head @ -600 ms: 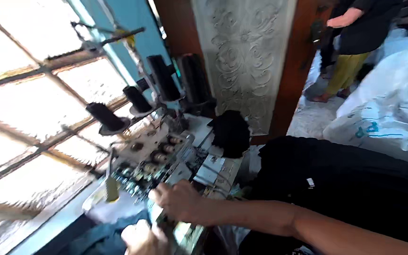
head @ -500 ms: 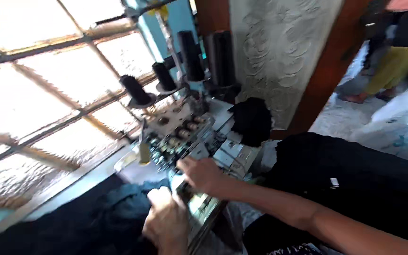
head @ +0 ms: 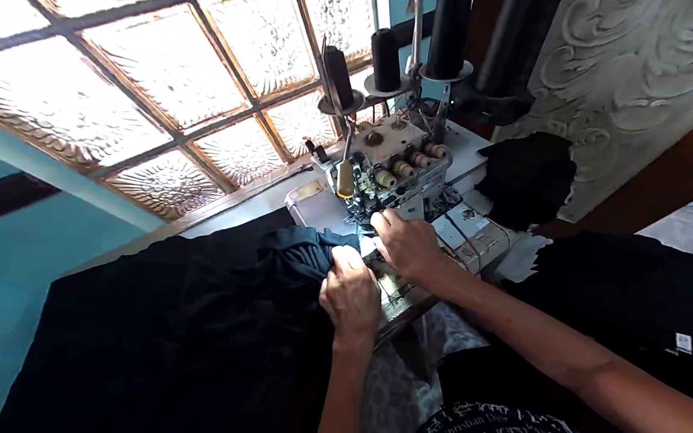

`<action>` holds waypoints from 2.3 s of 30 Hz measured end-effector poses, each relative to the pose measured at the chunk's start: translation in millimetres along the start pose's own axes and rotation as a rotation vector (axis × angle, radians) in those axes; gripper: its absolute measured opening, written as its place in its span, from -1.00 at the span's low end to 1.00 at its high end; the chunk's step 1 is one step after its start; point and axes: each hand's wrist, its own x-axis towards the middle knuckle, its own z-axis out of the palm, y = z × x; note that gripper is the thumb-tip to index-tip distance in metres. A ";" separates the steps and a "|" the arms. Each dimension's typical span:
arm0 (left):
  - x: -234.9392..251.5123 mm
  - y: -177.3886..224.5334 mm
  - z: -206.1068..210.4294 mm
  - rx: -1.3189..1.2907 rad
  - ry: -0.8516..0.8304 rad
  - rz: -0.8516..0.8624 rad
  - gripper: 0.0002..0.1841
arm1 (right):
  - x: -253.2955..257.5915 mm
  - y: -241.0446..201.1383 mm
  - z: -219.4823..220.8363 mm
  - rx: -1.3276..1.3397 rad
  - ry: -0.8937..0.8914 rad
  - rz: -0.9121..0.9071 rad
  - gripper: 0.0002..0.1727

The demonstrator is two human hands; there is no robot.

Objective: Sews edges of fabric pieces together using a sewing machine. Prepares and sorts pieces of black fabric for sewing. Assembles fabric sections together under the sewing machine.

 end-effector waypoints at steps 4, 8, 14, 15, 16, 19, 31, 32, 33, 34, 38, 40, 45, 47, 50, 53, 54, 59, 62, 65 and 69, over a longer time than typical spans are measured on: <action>0.3 -1.0 3.0 0.008 0.030 0.001 -0.80 | 5.0 -6.6 4.4 -0.048 0.012 -0.084 -0.86; -4.5 -10.9 8.6 -0.095 0.125 0.058 -0.81 | -5.5 -0.5 3.5 0.036 0.073 -0.128 -0.91; -32.8 -23.2 -27.4 -0.535 0.062 0.195 -0.70 | -55.4 72.5 14.6 0.102 0.216 0.077 -0.62; -37.3 -21.5 -31.6 -0.564 0.027 0.204 -0.69 | -61.5 89.4 21.8 0.097 0.183 0.121 -0.57; -40.6 -19.7 -34.3 -0.577 -0.011 0.210 -0.68 | -67.6 104.4 30.0 0.089 0.151 0.156 -0.53; -45.1 -16.3 -36.7 -0.608 -0.112 0.205 -0.61 | -80.7 128.9 48.0 0.047 0.114 0.196 -0.57; -59.3 -23.1 -52.5 -0.757 -0.171 0.167 -0.83 | -38.2 30.0 -2.8 0.541 -0.063 -0.612 -0.75; -59.9 -25.0 -56.5 -0.760 -0.151 0.169 -0.84 | -33.9 25.4 1.6 0.542 -0.143 -0.653 -0.74; -60.7 -27.8 -60.3 -0.761 -0.137 0.169 -0.83 | -29.8 23.7 5.4 0.567 -0.204 -0.675 -0.72; -61.6 -31.4 -63.3 -0.764 -0.131 0.166 -0.83 | -25.8 24.1 7.3 0.609 -0.235 -0.688 -0.69; -62.9 -40.1 -63.3 -0.831 -0.170 0.079 -0.69 | -17.9 29.3 -0.5 0.841 -0.234 -0.708 -0.78; -60.2 -41.7 -58.8 -0.952 -0.234 0.032 -0.38 | -19.5 28.2 -6.2 0.845 -0.095 -0.667 -0.80; -44.7 -42.3 -47.6 -1.255 -0.152 -0.175 -0.89 | -21.9 19.5 -8.4 0.861 0.132 -0.607 -0.83; -35.7 -45.5 -49.3 -1.260 -0.065 -0.183 -0.82 | -22.4 18.4 -7.6 0.867 0.087 -0.596 -0.82; -26.6 -50.0 -48.3 -1.225 0.087 -0.103 -0.75 | -22.2 21.3 0.4 0.805 0.068 -0.522 -0.88; -27.2 -44.2 -41.6 -1.043 0.138 0.054 -0.83 | -19.2 24.2 12.1 0.653 0.200 -0.468 -0.89; -29.2 -40.3 -38.9 -0.960 0.142 0.089 -0.88 | -18.0 24.1 15.6 0.581 0.261 -0.466 -0.87; -40.8 -25.4 -24.5 -0.685 0.166 0.178 -0.84 | -10.2 36.9 33.5 0.421 0.377 -0.367 -0.85; -42.2 -17.1 -20.2 -0.598 0.181 0.219 -0.80 | -5.9 45.4 38.7 0.489 0.392 -0.269 -0.90; -41.5 -12.2 -18.8 -0.557 0.183 0.249 -0.80 | -6.8 47.5 39.2 0.535 0.407 -0.227 -0.94; -45.2 -9.4 -16.0 -0.516 0.174 0.273 -0.79 | -11.0 50.3 37.8 0.572 0.377 -0.194 -0.93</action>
